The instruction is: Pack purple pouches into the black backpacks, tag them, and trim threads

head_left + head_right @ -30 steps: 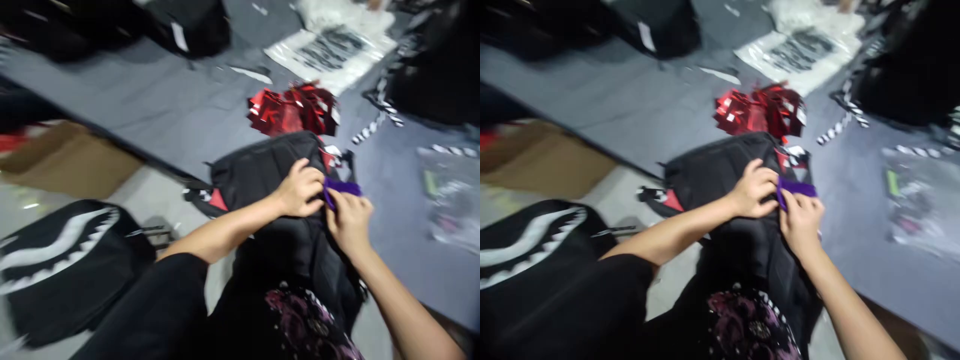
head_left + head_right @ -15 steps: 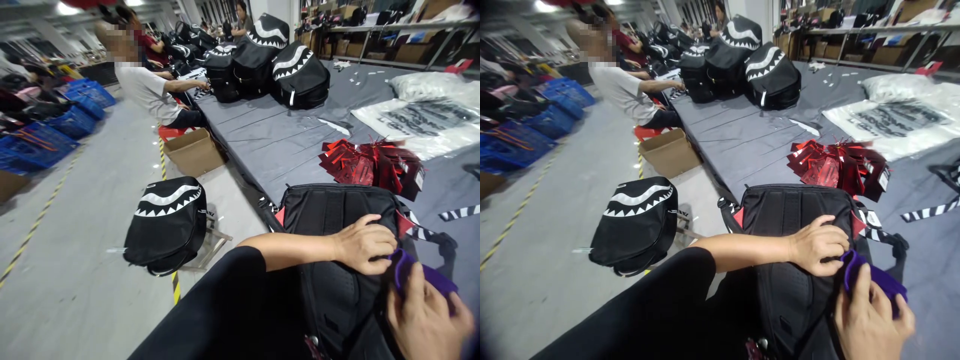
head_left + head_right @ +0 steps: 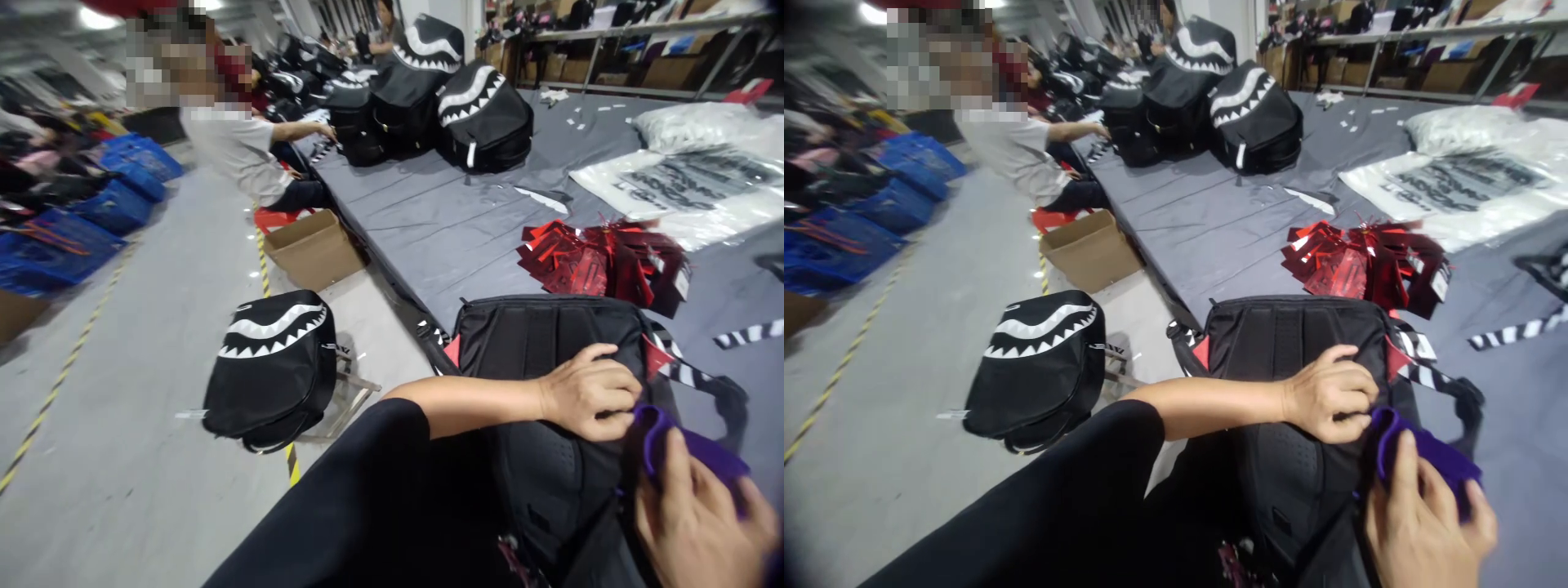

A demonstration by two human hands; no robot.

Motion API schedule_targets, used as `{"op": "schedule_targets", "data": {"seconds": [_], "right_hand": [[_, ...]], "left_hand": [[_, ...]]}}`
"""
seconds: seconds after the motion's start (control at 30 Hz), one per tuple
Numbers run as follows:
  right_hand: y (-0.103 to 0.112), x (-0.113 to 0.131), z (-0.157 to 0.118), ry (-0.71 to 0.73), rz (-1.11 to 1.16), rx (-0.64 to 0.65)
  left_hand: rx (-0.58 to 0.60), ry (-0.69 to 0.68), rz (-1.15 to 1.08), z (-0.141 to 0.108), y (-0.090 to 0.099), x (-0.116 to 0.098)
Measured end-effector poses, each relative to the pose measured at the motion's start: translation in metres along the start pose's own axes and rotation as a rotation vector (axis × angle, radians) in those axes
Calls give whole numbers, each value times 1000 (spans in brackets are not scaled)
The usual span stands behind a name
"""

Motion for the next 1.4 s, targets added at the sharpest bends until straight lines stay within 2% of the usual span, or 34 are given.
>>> {"op": "schedule_targets", "data": {"seconds": [0.1,0.2,0.3,0.4,0.53,0.6,0.67,0.73,0.8,0.87,1.0,1.07,1.13,1.17,1.23,1.3,1.37,1.4], "right_hand": [[6,18,5,66,-27,44],[5,10,0,-13,13,127],[12,-9,-16,-172,40,182],[25,-25,-20,-377,128,167],[17,-61,-9,-752,374,175],[7,-91,-8,-961,563,118],[1,-124,-8,-1091,791,-31],[3,-153,-3,-1089,976,-208],[11,-166,12,-963,1009,-327],[15,-151,36,-807,950,-360],[-6,-66,77,-641,787,-293],[-21,-27,81,-579,678,-177],[-27,-9,68,-512,568,-49],[-26,-9,58,-485,518,14],[-16,-24,34,-487,446,116],[-3,-52,13,-603,475,189],[1,-75,-1,-783,682,255],[-3,-78,-5,-858,848,312]], "left_hand": [[-133,-9,-71,-5,3,-2],[-300,10,-147,-10,8,1],[-342,15,-194,-10,8,4],[-359,13,-194,-9,11,2],[-394,-18,-189,-8,14,-3],[-403,-40,-197,-8,15,-4],[-387,-37,-206,-7,14,-4],[-352,-18,-209,-5,12,-3],[-320,-1,-206,-4,9,-2],[-296,6,-204,-4,6,-1],[-281,27,-190,-8,-3,6],[-275,41,-164,-11,-6,8],[-276,37,-136,-13,-6,8],[-287,29,-128,-14,-4,6],[-320,10,-132,-13,1,3],[-343,1,-153,-11,6,2],[-337,17,-169,-10,7,2],[-332,26,-171,-9,6,3]]}}
Point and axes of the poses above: each hand's wrist, its own z-axis towards the middle knuckle, its own y-axis out of the back of the hand, x = y × z, the point moved 8 cm from there along z, towards the middle knuckle, and after that the axes turned 1 degree about -z, right-handed, at the moved point
